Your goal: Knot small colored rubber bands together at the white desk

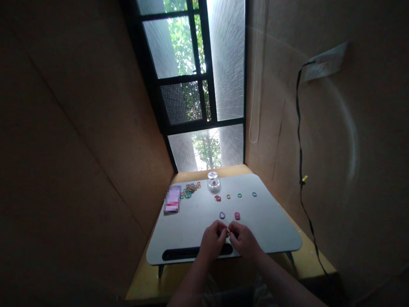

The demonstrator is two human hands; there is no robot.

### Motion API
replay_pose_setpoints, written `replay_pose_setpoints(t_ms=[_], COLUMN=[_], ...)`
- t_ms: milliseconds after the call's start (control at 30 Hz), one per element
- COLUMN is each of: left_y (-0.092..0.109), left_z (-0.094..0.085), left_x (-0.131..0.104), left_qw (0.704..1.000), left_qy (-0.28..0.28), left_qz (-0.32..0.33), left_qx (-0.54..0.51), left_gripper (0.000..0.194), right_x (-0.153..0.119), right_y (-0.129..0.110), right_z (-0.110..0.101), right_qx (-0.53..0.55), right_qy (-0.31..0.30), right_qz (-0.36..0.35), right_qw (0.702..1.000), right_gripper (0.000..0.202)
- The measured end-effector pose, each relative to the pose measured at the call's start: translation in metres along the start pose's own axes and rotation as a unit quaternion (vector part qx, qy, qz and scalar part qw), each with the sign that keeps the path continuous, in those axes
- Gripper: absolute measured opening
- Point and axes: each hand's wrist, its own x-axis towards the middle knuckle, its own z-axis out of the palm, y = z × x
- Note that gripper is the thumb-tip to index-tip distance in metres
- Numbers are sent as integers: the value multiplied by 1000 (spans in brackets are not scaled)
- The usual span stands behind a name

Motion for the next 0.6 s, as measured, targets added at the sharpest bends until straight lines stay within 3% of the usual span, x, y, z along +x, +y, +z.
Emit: replay_pose_setpoints(t_ms=[300,600], left_y=[-1,-2], left_z=[1,-3], left_x=[0,-2], left_qw=[1000,994], left_qy=[-3,-40], left_qz=[2,17], left_qx=[-2,-98], left_gripper=[11,10], right_x=[0,1], right_y=[0,0], right_z=[3,4], right_qx=[-20,-27], right_qy=[4,21], right_qz=[-1,18], right_qw=[1000,999], right_gripper=[19,18])
